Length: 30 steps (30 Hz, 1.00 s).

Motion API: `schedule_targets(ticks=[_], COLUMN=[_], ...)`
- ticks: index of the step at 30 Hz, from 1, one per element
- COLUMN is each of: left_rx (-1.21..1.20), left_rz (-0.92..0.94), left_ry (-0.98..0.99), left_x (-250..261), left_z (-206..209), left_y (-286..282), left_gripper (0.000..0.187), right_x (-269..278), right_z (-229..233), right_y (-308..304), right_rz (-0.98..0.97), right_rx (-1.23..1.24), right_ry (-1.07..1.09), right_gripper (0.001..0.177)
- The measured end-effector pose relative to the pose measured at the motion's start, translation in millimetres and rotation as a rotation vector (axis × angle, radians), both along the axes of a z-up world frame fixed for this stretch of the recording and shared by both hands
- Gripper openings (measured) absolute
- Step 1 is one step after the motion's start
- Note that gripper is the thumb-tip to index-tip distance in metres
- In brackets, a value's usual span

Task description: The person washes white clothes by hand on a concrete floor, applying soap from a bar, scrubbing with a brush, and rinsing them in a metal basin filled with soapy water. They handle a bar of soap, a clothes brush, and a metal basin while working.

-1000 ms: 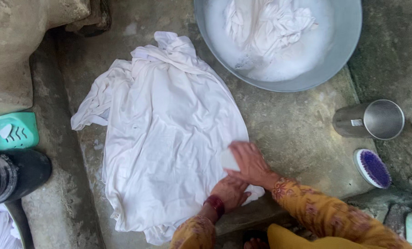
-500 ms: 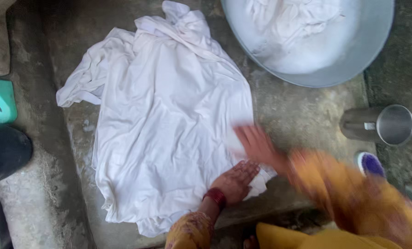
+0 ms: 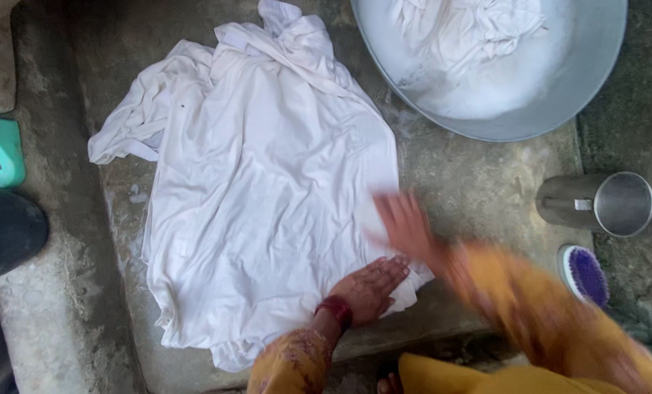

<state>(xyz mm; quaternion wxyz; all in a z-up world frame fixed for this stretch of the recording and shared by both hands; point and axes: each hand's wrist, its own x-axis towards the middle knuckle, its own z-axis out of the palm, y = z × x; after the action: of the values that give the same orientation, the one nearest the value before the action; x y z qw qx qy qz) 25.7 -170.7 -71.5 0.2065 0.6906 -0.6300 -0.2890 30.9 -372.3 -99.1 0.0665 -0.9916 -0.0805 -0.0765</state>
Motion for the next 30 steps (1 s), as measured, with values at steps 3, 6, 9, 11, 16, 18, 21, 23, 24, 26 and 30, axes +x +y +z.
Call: schedule_targets(ticks=[3,6,9,11,16,18,21,23,24,26,30], left_rx=[0.547,-0.026,-0.074,-0.007,0.358,0.494,0.17,0.043,0.038,0.1,-0.018], left_rz=[-0.291,-0.078,-0.109,-0.121,0.008,-0.074,-0.13,-0.12,-0.115,-0.128,-0.071], left_ry=[0.208,0.031,-0.16,0.069,0.251,0.223,0.104,-0.022,-0.033,0.071,-0.082], left_x=[-6,-6,-10,3,32,39,26,25,22,22,27], left_z=[-4,-19,-9,0,22,16,-6,-12,-12,-10,-6], left_y=[3,1,-3,-8,38,51,51,55,57,58,61], left_gripper=[0.053,0.067,0.064,0.068,0.064,0.064,0.06,0.061,0.061,0.062,0.063], right_x=[-44,14,116,152,-13,-22,-15,72,118,175,137], right_z=[3,-5,2,10,-2,-7,-1,-14,-14,-4,-7], right_y=[12,-6,-36,-46,31,29,21,-5,-24,-41,-14], right_rz=[0.076,0.05,-0.184,-0.209,-0.032,0.016,0.091,-0.056,-0.168,-0.213,-0.092], right_rx=[0.162,0.057,0.043,0.073,-0.139,-0.031,0.153,-0.036,-0.09,0.06,-0.096], right_ry=[0.136,0.155,0.006,-0.116,-0.251,-0.123,0.15,0.164,-0.02,-0.065,-0.078], right_gripper=[0.083,0.085,0.075,0.074,0.078,0.079,0.082,0.08,0.081,0.076,0.075])
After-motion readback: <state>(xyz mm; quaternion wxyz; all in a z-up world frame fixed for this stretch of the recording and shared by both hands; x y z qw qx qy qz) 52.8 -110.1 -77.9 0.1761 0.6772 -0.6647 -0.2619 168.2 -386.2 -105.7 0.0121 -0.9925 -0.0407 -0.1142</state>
